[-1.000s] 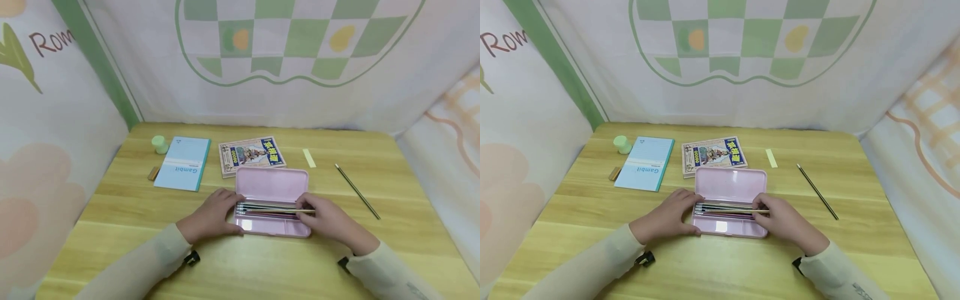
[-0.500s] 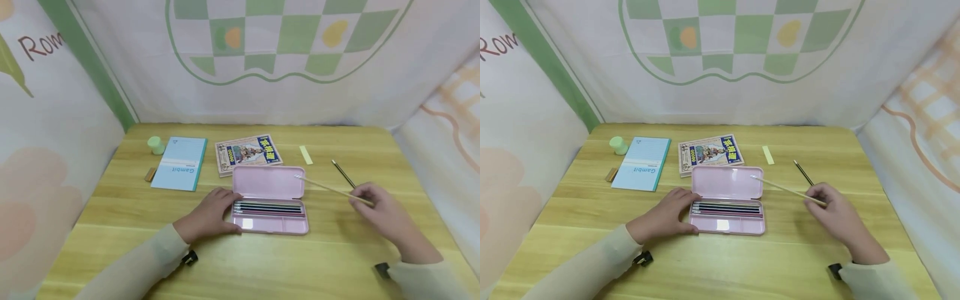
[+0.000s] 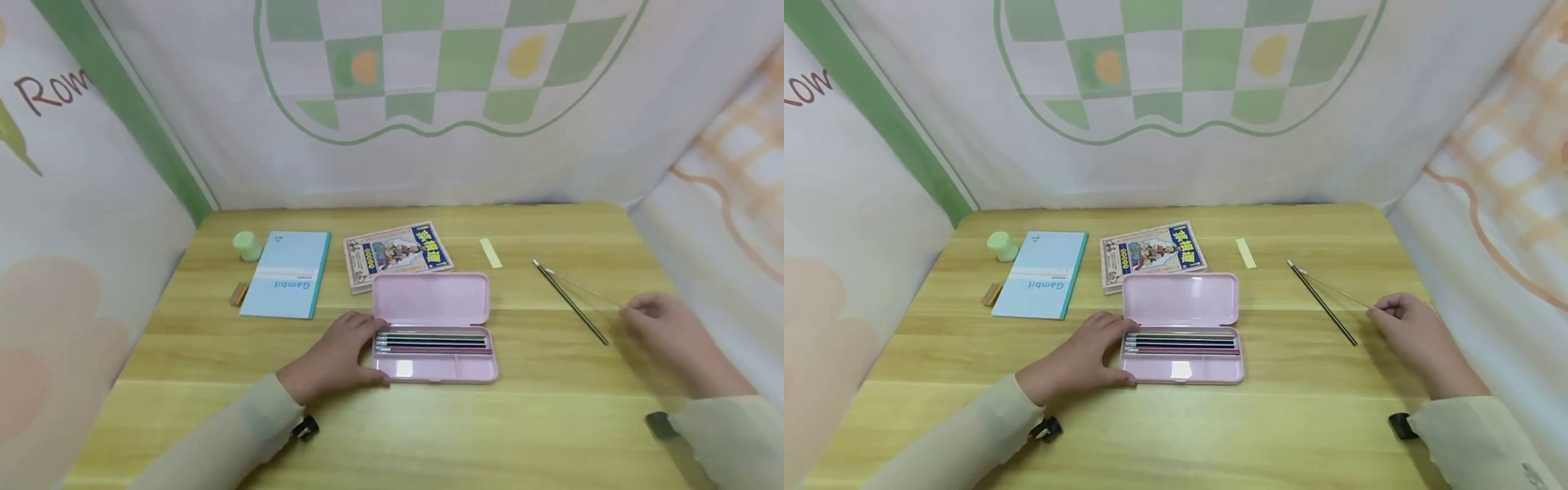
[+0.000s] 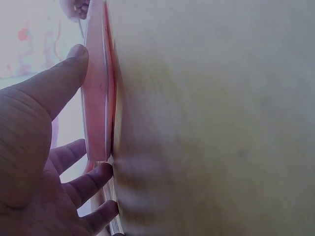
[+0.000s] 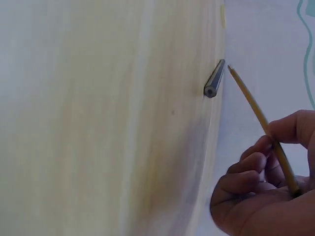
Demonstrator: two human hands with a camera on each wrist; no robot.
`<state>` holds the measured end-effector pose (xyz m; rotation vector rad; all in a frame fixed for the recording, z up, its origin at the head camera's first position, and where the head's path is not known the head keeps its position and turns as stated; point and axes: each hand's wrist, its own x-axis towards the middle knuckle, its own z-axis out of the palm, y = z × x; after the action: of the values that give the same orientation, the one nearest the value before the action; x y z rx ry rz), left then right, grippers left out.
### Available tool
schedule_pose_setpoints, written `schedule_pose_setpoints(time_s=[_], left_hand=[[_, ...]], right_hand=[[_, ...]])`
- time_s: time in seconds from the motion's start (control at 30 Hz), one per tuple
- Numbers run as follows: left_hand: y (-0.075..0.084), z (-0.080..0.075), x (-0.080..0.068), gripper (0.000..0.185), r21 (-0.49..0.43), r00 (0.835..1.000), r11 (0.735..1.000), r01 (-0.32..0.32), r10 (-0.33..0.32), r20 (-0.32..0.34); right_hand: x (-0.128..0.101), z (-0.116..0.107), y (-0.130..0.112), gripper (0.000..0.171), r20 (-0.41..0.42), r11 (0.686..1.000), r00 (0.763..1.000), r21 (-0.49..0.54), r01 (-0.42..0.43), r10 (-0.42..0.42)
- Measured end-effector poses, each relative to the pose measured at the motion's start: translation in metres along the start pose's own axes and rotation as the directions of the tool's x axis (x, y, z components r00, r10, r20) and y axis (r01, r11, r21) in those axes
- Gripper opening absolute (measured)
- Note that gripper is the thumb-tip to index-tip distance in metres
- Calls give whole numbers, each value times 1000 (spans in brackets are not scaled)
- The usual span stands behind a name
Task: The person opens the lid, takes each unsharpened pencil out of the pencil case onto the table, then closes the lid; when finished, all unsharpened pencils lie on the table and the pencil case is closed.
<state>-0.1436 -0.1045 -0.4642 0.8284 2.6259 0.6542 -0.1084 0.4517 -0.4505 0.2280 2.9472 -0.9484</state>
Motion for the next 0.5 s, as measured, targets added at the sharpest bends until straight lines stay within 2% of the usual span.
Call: schedule_pose_setpoints(time_s=[0.2,0.37,0.5], left_hand=[[-1,0,-2,96,-1,1000,1000,-6,6,2],[-3,0,-2,96,5,1000,1000,-8,8,0],[-3,-1,-2,96,3,1000,1000,-19,19,-8]], right_hand=[[7,0,-4,45,106,989,994,-148,1,14],[13,1,-7,46,180,986,983,-165,11,20],[17,2,-8,44,198,983,980,-184,23,14]])
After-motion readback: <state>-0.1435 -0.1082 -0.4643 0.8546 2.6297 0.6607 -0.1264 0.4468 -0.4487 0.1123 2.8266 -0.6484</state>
